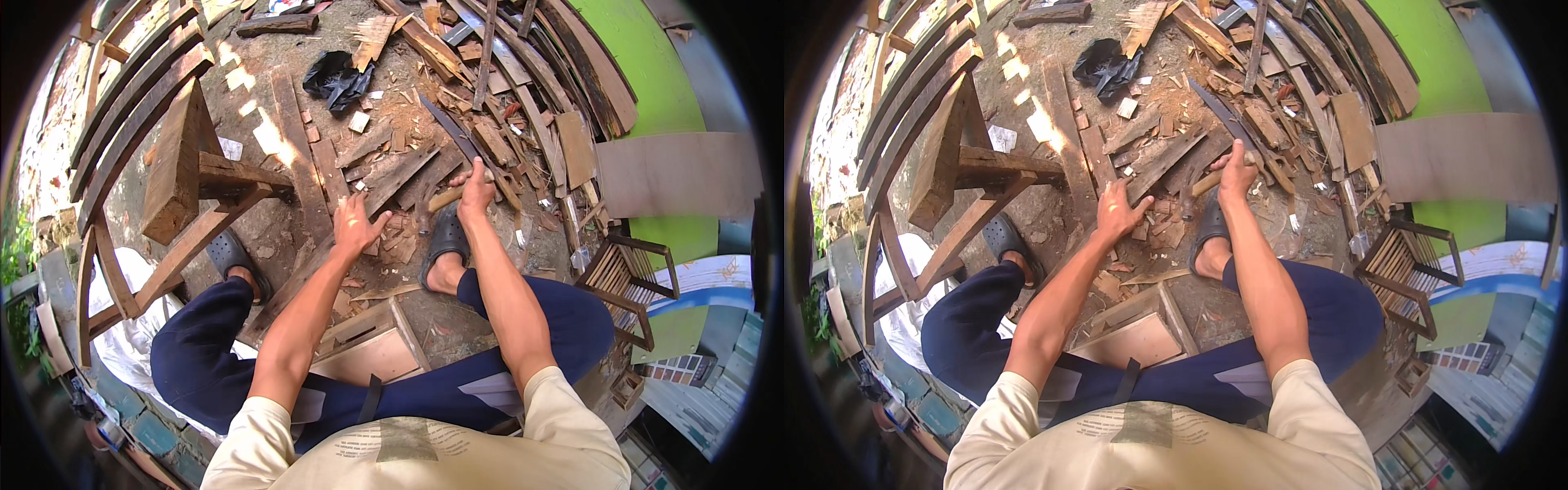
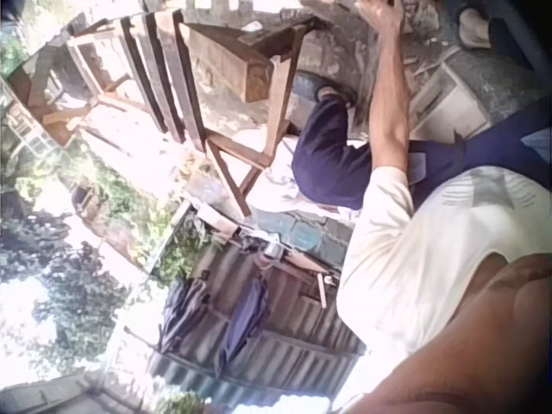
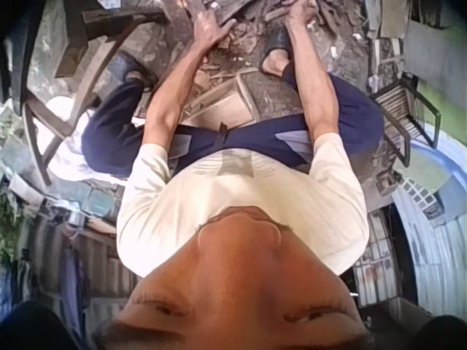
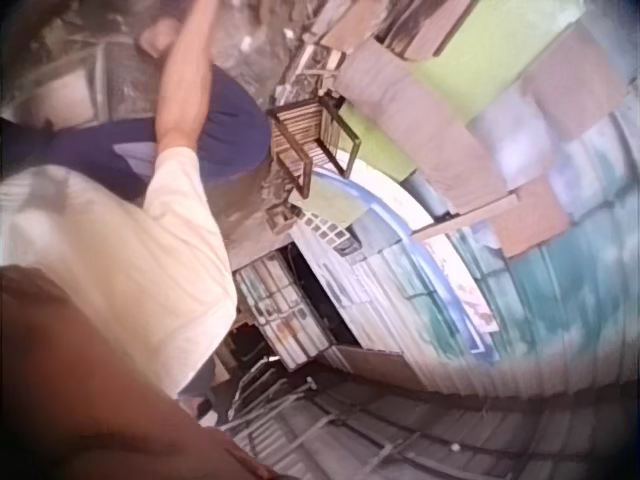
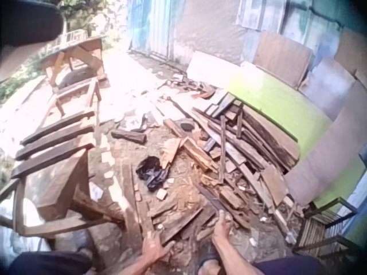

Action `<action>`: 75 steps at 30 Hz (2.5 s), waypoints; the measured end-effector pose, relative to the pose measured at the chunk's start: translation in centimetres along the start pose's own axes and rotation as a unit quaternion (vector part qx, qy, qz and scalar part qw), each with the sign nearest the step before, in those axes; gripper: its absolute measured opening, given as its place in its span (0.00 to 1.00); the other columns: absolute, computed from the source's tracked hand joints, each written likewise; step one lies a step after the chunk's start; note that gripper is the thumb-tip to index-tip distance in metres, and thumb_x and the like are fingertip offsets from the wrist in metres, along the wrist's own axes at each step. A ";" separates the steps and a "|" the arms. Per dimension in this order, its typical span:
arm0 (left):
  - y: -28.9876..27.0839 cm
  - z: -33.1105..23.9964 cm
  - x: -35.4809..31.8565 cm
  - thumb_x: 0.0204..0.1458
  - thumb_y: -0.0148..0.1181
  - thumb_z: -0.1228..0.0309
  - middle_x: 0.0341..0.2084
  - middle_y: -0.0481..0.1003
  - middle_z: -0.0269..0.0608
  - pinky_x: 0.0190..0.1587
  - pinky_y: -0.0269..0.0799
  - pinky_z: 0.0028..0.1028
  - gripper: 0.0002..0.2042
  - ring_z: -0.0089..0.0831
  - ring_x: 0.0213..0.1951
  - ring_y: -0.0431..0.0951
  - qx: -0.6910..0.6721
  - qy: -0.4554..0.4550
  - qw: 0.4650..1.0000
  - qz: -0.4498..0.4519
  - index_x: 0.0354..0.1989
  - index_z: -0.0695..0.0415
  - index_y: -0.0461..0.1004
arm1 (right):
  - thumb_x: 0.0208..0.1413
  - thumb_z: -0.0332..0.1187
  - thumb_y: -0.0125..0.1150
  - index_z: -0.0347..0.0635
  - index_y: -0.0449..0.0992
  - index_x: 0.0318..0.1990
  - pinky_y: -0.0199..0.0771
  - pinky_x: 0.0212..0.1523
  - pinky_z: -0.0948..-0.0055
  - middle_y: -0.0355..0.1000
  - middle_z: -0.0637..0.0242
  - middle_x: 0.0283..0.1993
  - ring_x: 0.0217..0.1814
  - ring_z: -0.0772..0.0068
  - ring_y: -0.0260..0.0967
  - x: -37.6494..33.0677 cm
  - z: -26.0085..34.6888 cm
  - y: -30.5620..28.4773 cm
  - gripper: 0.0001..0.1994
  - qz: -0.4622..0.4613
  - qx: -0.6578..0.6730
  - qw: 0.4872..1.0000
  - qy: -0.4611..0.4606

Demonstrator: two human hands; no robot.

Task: The person sits on the ground and repeatedly strikes a piece of wood with a small axe to break it into smaller pieces. The person adjusts the wood position between strikes and continues chopping until the wood is fragmented.

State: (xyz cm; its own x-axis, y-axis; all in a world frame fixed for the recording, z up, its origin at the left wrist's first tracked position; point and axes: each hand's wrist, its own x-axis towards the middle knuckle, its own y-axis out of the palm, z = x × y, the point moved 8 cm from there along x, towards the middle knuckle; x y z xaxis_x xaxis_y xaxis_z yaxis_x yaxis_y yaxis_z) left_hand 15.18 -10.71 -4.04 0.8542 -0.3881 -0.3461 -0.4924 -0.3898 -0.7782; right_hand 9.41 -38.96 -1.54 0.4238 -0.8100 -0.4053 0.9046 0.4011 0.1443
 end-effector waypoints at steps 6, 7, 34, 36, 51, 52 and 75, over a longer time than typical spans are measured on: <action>1.2 6.2 -0.9 0.51 0.57 0.38 0.67 0.59 0.51 0.72 0.42 0.46 0.41 0.48 0.72 0.49 0.128 0.026 0.991 -0.006 0.66 0.56 0.62 | 0.57 0.42 0.62 0.39 0.66 0.21 0.65 0.15 0.66 0.64 0.63 0.16 0.13 0.68 0.61 9.8 2.4 2.9 0.20 -0.041 -0.096 0.994 0.031; 1.3 6.3 -0.8 0.51 0.57 0.38 0.67 0.59 0.50 0.72 0.43 0.46 0.41 0.48 0.72 0.50 0.144 0.035 0.989 -0.009 0.66 0.56 0.63 | 0.57 0.42 0.61 0.38 0.66 0.23 0.65 0.16 0.64 0.63 0.63 0.16 0.14 0.68 0.61 11.2 2.3 3.2 0.19 -0.041 -0.089 0.994 0.053; 2.1 6.5 -0.3 0.53 0.55 0.40 0.72 0.52 0.45 0.72 0.44 0.49 0.35 0.45 0.73 0.48 0.151 0.046 0.987 0.036 0.63 0.53 0.69 | 0.59 0.30 0.56 0.40 0.65 0.23 0.68 0.31 0.72 0.67 0.66 0.21 0.24 0.74 0.64 -1.7 1.4 7.9 0.12 -0.010 -0.122 0.955 -0.271; 1.4 6.4 -0.3 0.53 0.55 0.39 0.71 0.53 0.44 0.72 0.44 0.48 0.36 0.44 0.73 0.49 0.135 0.048 0.990 0.012 0.63 0.53 0.68 | 0.58 0.30 0.56 0.40 0.65 0.23 0.68 0.31 0.70 0.67 0.64 0.21 0.24 0.73 0.63 -1.7 1.6 6.5 0.12 -0.005 0.009 0.978 -0.208; 4.3 0.3 -7.3 0.58 0.57 0.64 0.45 0.78 0.53 0.54 0.70 0.39 0.18 0.48 0.51 0.76 -0.158 0.108 0.980 0.049 0.53 0.61 0.75 | 0.59 0.45 0.52 0.51 0.59 0.17 0.62 0.28 0.64 0.53 0.71 0.12 0.15 0.71 0.53 -9.7 -5.4 -3.3 0.20 0.134 0.139 0.954 0.231; 4.5 0.4 -7.3 0.58 0.57 0.65 0.44 0.78 0.53 0.53 0.70 0.39 0.17 0.48 0.49 0.77 -0.182 0.078 0.978 0.060 0.52 0.62 0.75 | 0.59 0.45 0.53 0.51 0.59 0.17 0.62 0.28 0.64 0.53 0.71 0.12 0.15 0.71 0.53 -9.8 -5.4 -3.9 0.20 0.124 0.145 0.953 0.236; -2.8 4.4 -7.4 0.52 0.64 0.49 0.49 0.76 0.48 0.53 0.69 0.44 0.30 0.48 0.48 0.75 -0.056 -0.072 0.988 -0.127 0.58 0.56 0.71 | 0.58 0.47 0.59 0.51 0.61 0.19 0.63 0.24 0.66 0.57 0.73 0.13 0.15 0.74 0.57 -17.7 11.4 -2.6 0.20 0.173 -0.084 0.957 0.217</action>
State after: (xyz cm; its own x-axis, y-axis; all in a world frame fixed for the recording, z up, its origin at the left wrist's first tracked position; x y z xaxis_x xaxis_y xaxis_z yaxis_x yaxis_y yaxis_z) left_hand 11.00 -3.02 -1.61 0.9636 -0.1457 -0.2242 -0.2672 -0.5530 -0.7892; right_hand 0.08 -30.57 15.52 0.6046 -0.3774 -0.7015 0.6784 0.7055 0.2052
